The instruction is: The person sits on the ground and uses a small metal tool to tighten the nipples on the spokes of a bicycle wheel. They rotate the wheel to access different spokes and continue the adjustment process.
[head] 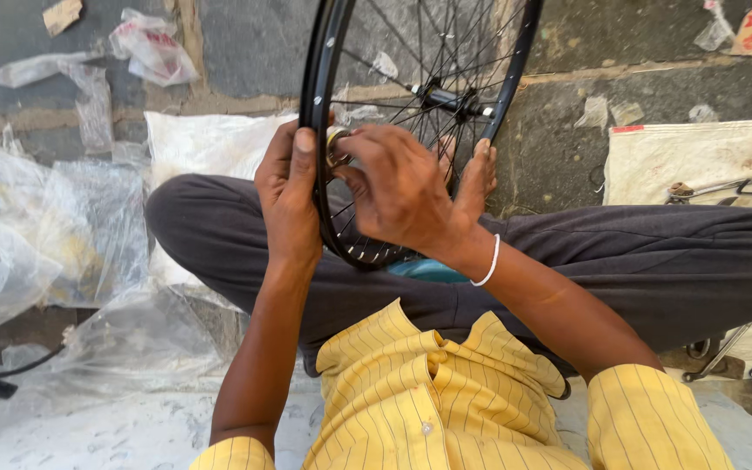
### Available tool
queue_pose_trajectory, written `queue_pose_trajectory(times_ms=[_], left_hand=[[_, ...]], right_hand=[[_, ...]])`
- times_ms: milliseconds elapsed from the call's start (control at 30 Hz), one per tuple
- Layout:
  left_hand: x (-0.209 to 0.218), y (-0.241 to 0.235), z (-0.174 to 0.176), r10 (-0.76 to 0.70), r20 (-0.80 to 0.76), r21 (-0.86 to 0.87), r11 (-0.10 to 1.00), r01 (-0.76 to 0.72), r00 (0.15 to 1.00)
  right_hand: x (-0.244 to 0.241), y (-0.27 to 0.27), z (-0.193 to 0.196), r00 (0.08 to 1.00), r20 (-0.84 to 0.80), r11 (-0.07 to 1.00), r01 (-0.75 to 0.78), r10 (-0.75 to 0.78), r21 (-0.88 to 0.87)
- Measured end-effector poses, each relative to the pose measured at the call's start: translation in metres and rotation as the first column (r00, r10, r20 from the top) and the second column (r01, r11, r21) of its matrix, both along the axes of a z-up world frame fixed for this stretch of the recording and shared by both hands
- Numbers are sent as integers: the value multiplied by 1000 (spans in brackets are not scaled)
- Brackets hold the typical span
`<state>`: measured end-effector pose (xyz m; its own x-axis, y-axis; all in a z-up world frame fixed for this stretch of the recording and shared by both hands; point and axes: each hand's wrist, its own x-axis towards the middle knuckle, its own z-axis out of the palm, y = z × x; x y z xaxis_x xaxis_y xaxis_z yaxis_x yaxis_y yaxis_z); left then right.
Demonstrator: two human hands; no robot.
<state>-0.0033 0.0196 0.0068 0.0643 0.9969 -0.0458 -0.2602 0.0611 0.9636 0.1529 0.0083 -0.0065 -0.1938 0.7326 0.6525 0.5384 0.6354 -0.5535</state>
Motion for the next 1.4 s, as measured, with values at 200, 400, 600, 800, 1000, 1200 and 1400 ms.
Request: queue_pose_trajectory(times_ms=[200,400,600,800,1000,1200,1400], left_hand=[[-4,-4,-9,25,57,-47,999,-23,998],[10,-11,-3,124,-75,-8,992,-125,989],[6,-6,8,23,-69,61,998,-19,997],[10,-8,4,106,-27,59,993,-104,994],[11,-2,13,136,-59,114,985,-128,989],[4,24,19,70,-321,67,996,-51,944],[9,-12,1,200,-304,221,966,-135,932]], right_hand=[[17,11,21,978,167,979,-94,125,-180],[4,10,-10,969,176,967,133,-173,219],[-5,-22,-5,987,39,988,153,-154,27],[36,18,30,969,47,936,-221,242,-276],[6,19,9,998,52,999,23,-21,-24],[18,13,10,999,-13,935,38,-46,-354],[11,-14,-7,934,-279,909,95,-222,-405]])
